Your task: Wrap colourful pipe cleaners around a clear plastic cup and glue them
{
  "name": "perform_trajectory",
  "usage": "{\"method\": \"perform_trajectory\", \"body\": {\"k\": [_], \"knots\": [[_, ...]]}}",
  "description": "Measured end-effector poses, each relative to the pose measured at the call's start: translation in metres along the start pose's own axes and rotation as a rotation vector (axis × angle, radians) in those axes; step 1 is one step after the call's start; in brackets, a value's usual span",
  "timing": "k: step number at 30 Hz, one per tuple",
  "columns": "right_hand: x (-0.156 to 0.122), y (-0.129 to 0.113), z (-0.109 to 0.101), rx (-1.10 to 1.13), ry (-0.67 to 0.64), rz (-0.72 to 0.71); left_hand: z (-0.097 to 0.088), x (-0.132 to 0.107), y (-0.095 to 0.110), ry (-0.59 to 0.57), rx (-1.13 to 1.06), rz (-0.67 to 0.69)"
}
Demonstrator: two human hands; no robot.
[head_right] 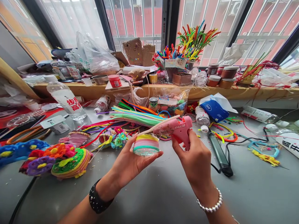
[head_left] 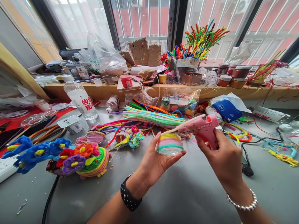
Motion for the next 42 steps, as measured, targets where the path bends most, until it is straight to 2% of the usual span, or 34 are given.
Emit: {"method": "perform_trajectory", "body": {"k": [7, 21, 42], "knots": [[0.0013, -0.0051, -0.0024, -0.011, 0.033, -0.059, -0.0005, 0.0013, -0.0007, 0.014, 0.018, -0.003], [0.0009, -0.007, -0.0043, -0.016, 0.041, -0.082, -0.0004, 0.0008, 0.0003, 0.003, 0.025, 0.012], [0.0007, -0.0025, -0.0061, -0.022, 0.046, -0.059, -0.0008, 0.0022, 0.002, -0.011, 0.008, 0.019]]}}
Point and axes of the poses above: each hand's wrist, its own x-axis towards the middle knuckle, its own z-axis out of the palm, y = z × x, the point moved 9 cm from there along x, towards the middle knuckle, and after that the axes turned 6 degrees about -x, right-handed, at the moved point
